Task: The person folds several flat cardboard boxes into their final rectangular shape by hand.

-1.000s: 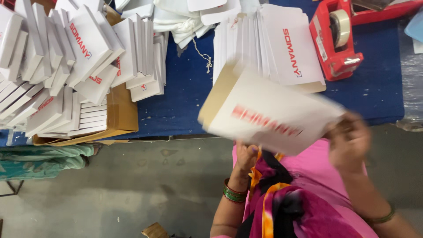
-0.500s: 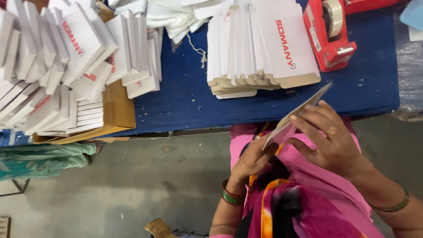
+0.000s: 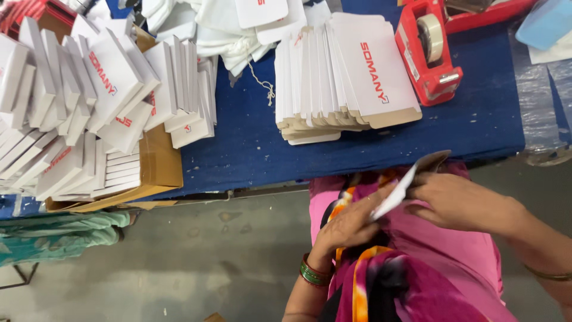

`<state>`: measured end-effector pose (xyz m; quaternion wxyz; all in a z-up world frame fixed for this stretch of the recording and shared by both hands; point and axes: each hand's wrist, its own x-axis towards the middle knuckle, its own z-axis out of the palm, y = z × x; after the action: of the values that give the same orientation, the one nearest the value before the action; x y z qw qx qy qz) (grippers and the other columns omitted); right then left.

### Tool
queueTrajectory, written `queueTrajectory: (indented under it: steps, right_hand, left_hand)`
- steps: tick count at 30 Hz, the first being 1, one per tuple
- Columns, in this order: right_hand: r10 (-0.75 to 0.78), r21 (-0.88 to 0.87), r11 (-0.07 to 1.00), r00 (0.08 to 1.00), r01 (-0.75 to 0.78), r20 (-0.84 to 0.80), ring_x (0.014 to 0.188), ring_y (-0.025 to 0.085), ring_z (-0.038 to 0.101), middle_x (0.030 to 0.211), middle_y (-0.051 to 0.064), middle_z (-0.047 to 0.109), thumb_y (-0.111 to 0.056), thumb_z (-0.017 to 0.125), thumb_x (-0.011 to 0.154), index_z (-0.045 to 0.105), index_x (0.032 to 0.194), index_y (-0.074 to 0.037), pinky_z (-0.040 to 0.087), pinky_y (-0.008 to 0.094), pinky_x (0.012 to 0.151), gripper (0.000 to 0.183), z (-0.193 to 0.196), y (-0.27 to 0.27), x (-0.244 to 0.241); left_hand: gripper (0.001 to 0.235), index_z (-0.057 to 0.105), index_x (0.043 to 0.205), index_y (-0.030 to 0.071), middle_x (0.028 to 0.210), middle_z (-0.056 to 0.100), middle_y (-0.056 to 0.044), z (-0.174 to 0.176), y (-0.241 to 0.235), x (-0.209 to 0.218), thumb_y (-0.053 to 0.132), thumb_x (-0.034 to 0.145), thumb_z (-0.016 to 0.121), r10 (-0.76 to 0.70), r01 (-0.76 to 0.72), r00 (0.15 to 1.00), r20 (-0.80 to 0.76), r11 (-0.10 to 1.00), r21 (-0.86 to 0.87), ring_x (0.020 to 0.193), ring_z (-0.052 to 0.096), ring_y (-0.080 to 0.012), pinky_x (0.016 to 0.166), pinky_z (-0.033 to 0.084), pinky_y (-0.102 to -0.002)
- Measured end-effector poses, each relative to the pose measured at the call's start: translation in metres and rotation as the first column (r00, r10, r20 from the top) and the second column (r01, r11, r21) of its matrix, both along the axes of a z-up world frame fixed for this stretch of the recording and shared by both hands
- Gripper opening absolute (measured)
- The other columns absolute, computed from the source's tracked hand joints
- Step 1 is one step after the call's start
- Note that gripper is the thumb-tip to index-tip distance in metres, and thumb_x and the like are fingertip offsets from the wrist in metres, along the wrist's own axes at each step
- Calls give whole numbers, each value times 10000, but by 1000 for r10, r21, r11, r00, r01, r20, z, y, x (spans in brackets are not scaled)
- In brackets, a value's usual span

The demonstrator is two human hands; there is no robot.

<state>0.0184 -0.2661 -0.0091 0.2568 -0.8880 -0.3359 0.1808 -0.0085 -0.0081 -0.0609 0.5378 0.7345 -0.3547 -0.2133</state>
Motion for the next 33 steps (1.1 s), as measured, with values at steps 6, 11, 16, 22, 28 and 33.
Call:
queueTrajectory:
  steps: [6, 11, 16, 22, 28, 33]
  right_hand:
    - [112, -26, 992, 950, -125, -293, 972, 293, 721, 1094, 88, 782, -265, 624, 907, 765, 1151, -168, 552, 422, 851, 297, 12, -4, 0]
    - [137, 18, 990, 954, -137, -268, 959, 294, 723, 1088, 124, 763, -366, 557, 899, 711, 1166, -105, 567, 394, 825, 404, 36, -1, 22]
    - [-30, -119, 992, 837, -42, -546, 1041, 216, 679, 1119, 69, 751, -572, 453, 958, 637, 1284, -122, 554, 345, 943, 585, 42, -10, 54]
    - [13, -104, 991, 826, -86, -563, 1150, 179, 634, 1273, 44, 723, -586, 484, 924, 603, 1403, -174, 522, 328, 1007, 643, 46, -3, 82]
    - [-56, -175, 985, 941, -3, -335, 1144, 218, 672, 1229, 97, 726, -574, 570, 927, 644, 1341, -151, 522, 377, 991, 597, 57, 12, 113]
    - [-475, 27, 880, 879, 474, 45, 1099, 290, 683, 1296, 140, 698, -444, 667, 990, 600, 1456, -138, 519, 396, 972, 561, 57, -9, 109]
  left_hand:
    - [1032, 122, 1709, 58, 1725, 199, -140, -55, 0, 37, 451, 910, 644, -475, 277, 812, -340, 825, -492, 1639, 201, -283, 1339, 162, -395]
    - [1103, 127, 1694, 46, 1770, 139, -119, -59, -30, 52, 775, 931, 447, -506, 238, 735, -450, 815, -528, 1655, 150, -219, 1381, 109, -337]
    - [1088, 254, 1632, -11, 1630, 340, -238, -14, -24, 22, 775, 922, 501, -660, -182, 284, -695, 675, -715, 1518, 410, -276, 1349, 297, -340]
    - [1130, 242, 1648, -80, 1594, 376, -335, -3, -41, 34, 753, 960, 572, -410, -164, 291, -864, 869, -467, 1446, 446, -369, 1154, 401, -415]
    - [1114, 322, 1622, -58, 1545, 484, -252, -74, -23, 53, 767, 925, 597, -259, -413, 553, -792, 740, -531, 1378, 542, -337, 1161, 457, -468]
    - [1035, 369, 1578, 6, 1494, 537, -220, -96, -12, 84, 780, 912, 541, -139, -566, 673, -726, 535, -627, 1309, 615, -341, 1109, 530, -497]
